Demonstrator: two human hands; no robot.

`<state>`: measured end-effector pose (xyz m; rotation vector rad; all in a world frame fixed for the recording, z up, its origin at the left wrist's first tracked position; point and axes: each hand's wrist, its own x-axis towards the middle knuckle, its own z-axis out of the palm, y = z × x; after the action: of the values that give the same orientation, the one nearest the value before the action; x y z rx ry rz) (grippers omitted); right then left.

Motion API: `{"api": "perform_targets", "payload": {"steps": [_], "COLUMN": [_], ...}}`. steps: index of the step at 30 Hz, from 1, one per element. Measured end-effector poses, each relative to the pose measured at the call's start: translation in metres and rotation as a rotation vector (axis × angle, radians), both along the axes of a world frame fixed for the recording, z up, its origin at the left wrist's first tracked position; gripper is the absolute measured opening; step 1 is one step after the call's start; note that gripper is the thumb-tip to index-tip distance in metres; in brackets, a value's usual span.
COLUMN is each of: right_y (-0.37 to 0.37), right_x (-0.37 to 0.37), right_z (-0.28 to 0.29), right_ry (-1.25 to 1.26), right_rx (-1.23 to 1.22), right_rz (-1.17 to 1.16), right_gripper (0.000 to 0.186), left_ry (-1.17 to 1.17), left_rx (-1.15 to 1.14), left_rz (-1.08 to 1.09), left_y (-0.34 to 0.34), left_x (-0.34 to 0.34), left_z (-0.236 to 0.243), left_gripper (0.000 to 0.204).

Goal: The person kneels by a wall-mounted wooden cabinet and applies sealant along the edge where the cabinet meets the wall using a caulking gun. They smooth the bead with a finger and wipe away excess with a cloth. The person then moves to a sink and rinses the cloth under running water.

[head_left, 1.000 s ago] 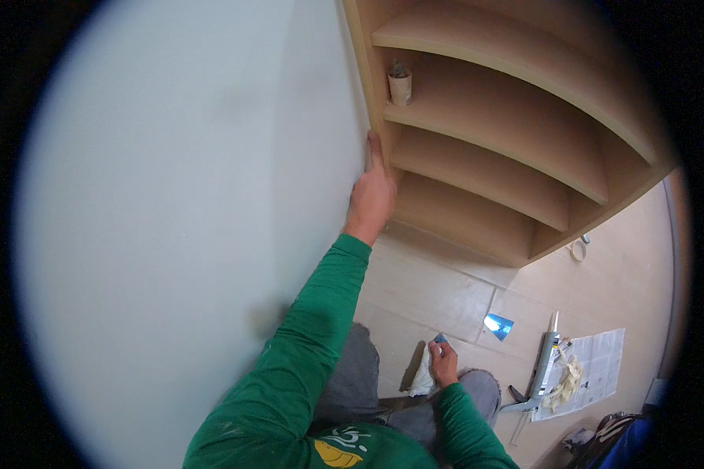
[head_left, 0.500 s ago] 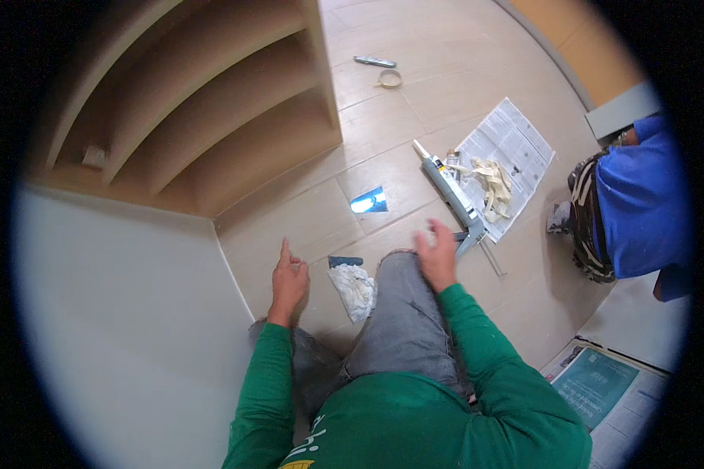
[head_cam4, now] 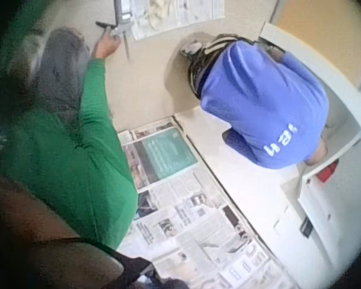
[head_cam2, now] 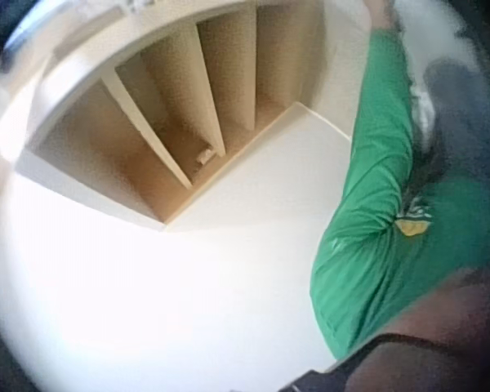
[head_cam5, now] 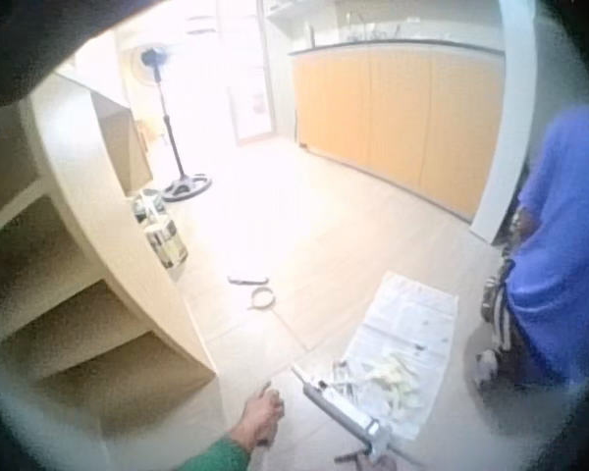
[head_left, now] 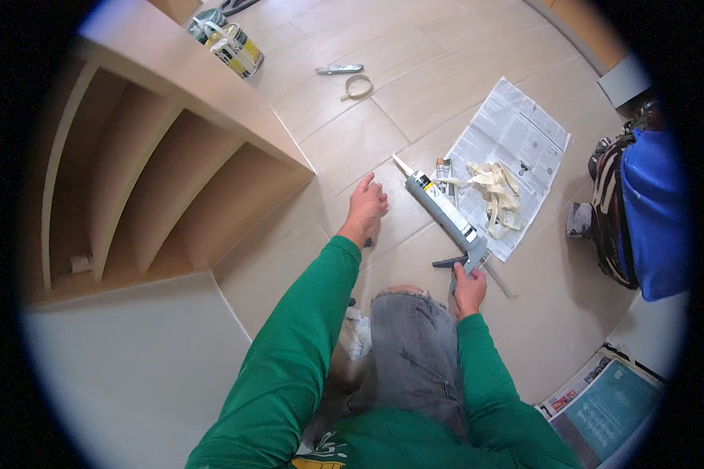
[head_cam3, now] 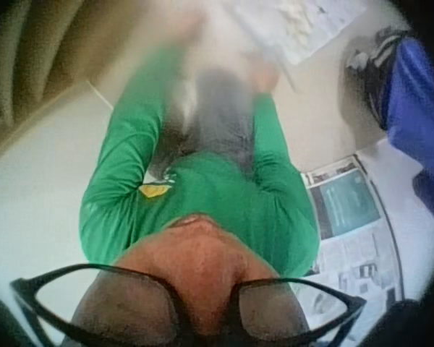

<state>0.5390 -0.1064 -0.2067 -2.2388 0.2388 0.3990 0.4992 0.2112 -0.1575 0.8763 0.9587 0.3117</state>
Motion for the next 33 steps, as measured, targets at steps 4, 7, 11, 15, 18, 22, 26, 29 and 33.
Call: {"api": "perform_targets", "payload": {"steps": [4,7,11,15,18,22,26,29,33], "right_y": [0.008,0.013,-0.003,-0.026,-0.025,-0.013,-0.018,-0.014,-0.002], "right_x": [0.005,0.009,0.023,0.024,0.017,0.012,0.010,0.008,0.007], "right_z": [0.002,0.023,0.037,0.026,0.027,0.038,0.031,0.032,0.042], "right_ry": [0.160,0.245,0.627,0.717,0.708,0.722,0.713,0.702,0.701], "right_rx": [0.075,0.114,0.738,0.966,0.982,1.093,1.164,1.179,1.053], "right_rz": [-0.073,-0.110,-0.369,-0.287,-0.272,-0.343,-0.287,-0.300,-0.321], "right_gripper": [0.056,0.043,0.032,0.032,0.035,0.036,0.029,0.020,0.021], "left_ry": [0.012,-0.045,-0.117,-0.072,-0.133,-0.178,-0.197,-0.198,-0.193], "left_rx": [0.006,-0.063,-0.139,-0.169,-0.224,-0.217,-0.213,-0.227,-0.209], "left_rz": [0.090,0.133,0.092,0.095,0.186,0.162,0.157,0.195,0.186], "left_y": [0.007,0.011,0.017,0.002,-0.011,-0.014,-0.014,-0.018,-0.018], "left_x": [0.046,0.069,0.082,0.094,0.088,0.081,0.081,0.083,0.082], "left_z": [-0.033,-0.036,-0.040,-0.032,-0.035,-0.039,-0.041,-0.038,-0.037], "left_gripper": [0.066,0.064,0.055,0.046,0.045,0.046,0.047,0.047,0.049]}}
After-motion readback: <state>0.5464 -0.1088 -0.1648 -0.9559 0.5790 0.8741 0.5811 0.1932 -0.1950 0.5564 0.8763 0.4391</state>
